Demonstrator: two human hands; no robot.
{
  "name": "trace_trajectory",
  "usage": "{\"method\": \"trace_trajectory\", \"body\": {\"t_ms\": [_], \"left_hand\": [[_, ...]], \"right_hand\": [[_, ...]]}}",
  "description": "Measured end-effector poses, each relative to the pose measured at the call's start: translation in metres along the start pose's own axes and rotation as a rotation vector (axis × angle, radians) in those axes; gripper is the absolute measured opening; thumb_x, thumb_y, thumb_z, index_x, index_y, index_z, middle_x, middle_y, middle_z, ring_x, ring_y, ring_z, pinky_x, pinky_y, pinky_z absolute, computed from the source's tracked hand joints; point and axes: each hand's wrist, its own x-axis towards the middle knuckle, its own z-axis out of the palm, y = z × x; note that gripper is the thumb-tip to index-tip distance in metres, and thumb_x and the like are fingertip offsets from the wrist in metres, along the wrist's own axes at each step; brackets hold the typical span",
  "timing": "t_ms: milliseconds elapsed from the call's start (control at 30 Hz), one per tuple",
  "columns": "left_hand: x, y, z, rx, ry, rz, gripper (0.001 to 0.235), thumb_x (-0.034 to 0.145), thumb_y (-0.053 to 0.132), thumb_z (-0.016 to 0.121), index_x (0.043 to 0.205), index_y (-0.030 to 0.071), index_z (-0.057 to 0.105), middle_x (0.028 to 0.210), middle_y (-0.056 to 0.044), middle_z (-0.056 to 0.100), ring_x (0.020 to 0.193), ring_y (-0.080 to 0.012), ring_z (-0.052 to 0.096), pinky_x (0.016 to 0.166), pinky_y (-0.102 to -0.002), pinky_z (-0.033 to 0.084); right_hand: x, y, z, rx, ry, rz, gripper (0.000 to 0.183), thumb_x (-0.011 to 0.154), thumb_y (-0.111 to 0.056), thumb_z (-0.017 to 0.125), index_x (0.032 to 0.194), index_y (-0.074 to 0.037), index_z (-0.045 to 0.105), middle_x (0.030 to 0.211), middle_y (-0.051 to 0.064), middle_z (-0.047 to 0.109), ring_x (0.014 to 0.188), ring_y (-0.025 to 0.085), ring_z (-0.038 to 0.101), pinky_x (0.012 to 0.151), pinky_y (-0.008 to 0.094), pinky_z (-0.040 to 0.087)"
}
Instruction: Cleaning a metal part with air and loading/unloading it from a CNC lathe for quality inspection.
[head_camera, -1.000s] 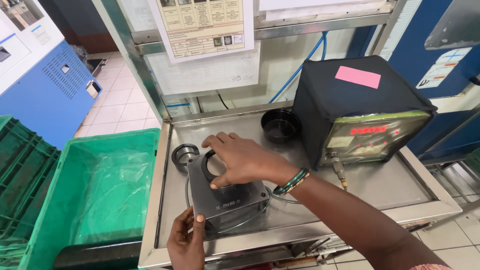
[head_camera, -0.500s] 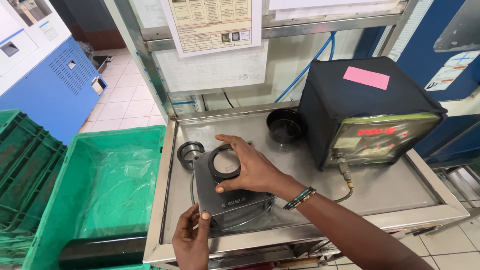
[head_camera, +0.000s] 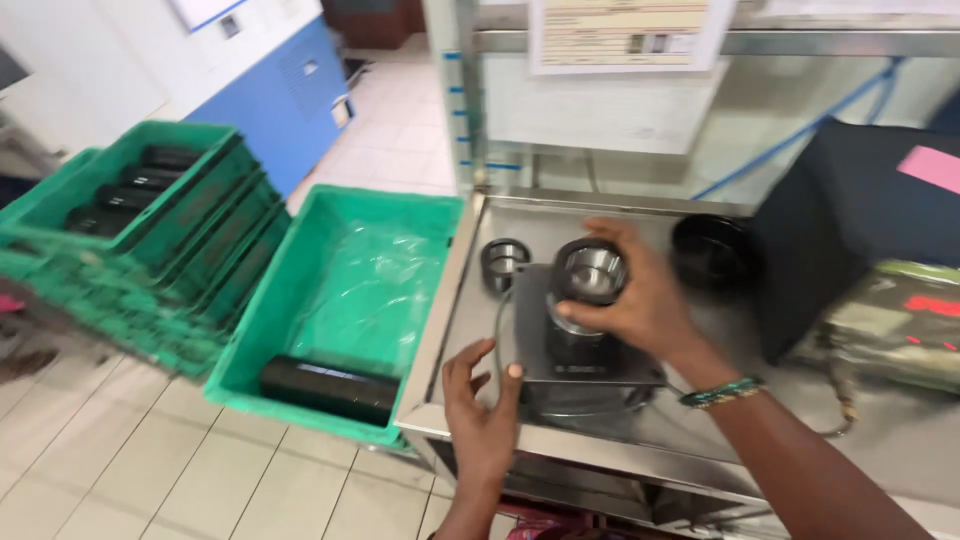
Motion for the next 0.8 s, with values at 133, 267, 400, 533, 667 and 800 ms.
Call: {"method": "trace_trajectory", "body": {"t_ms": [133, 267, 400, 533, 667, 800], "left_hand": [[-0.003, 0.036, -0.003, -0.17, -0.004, 0.233, 0.043, 0.092, 0.023, 0.075, 0.128, 0.003, 0.064, 0.137, -0.011, 0.06, 0.122, -0.0189, 0.059, 0.099, -0.033, 0.051], [-0.003, 0.029, 0.005, -0.859, -0.382, -0.019, 0.045, 0.102, 0.031, 0.07, 0.133, -0.001, 0.06, 0.137, -0.009, 0.06, 0.118, -0.0164, 0.056, 0.1, -0.032, 0.047], [0.0, 0.047, -0.02, -1.199, -0.404, -0.29, 0.045, 0.104, 0.036, 0.068, 0.128, -0.002, 0.06, 0.124, -0.01, 0.066, 0.11, -0.0184, 0.063, 0.099, -0.033, 0.051], [0.03, 0.052, -0.064, -0.994, -0.125, -0.202, 0.046, 0.092, 0.033, 0.073, 0.123, -0.001, 0.067, 0.113, -0.008, 0.074, 0.105, -0.0174, 0.07, 0.096, -0.032, 0.055], [0.085, 0.018, -0.134, -0.495, 0.132, 0.017, 0.048, 0.083, 0.025, 0.082, 0.123, 0.0, 0.073, 0.099, -0.005, 0.074, 0.083, -0.0122, 0.066, 0.078, -0.03, 0.053], [0.165, -0.082, -0.178, -0.262, 0.143, -0.002, 0.047, 0.082, 0.026, 0.085, 0.118, -0.001, 0.073, 0.093, -0.003, 0.072, 0.078, -0.0101, 0.064, 0.073, -0.029, 0.052]], "right_hand": [[0.006, -0.031, -0.007, 0.058, -0.007, -0.022, 0.091, 0.065, -0.024, 0.094, 0.142, -0.003, 0.05, 0.136, 0.012, 0.06, 0.127, 0.023, 0.062, 0.11, 0.036, 0.051], [-0.003, -0.075, 0.008, 0.165, -0.104, -0.072, 0.097, 0.063, -0.021, 0.091, 0.146, -0.004, 0.044, 0.133, 0.012, 0.062, 0.126, 0.02, 0.062, 0.11, 0.036, 0.052], [-0.018, -0.099, 0.037, 0.126, -0.223, -0.155, 0.103, 0.055, -0.028, 0.095, 0.143, -0.008, 0.045, 0.132, 0.011, 0.062, 0.126, 0.024, 0.061, 0.108, 0.038, 0.051], [-0.039, -0.107, 0.034, -0.071, -0.289, -0.216, 0.088, 0.069, -0.032, 0.087, 0.146, -0.012, 0.049, 0.145, 0.015, 0.057, 0.136, 0.032, 0.053, 0.109, 0.044, 0.045], [-0.082, -0.056, 0.004, -0.139, -0.338, 0.001, 0.062, 0.082, -0.026, 0.077, 0.139, -0.012, 0.058, 0.142, 0.012, 0.064, 0.141, 0.03, 0.054, 0.111, 0.051, 0.042], [-0.155, 0.028, 0.001, 0.006, -0.33, 0.199, 0.047, 0.089, -0.023, 0.072, 0.134, -0.011, 0.063, 0.131, 0.012, 0.074, 0.133, 0.029, 0.064, 0.105, 0.05, 0.048]]}}
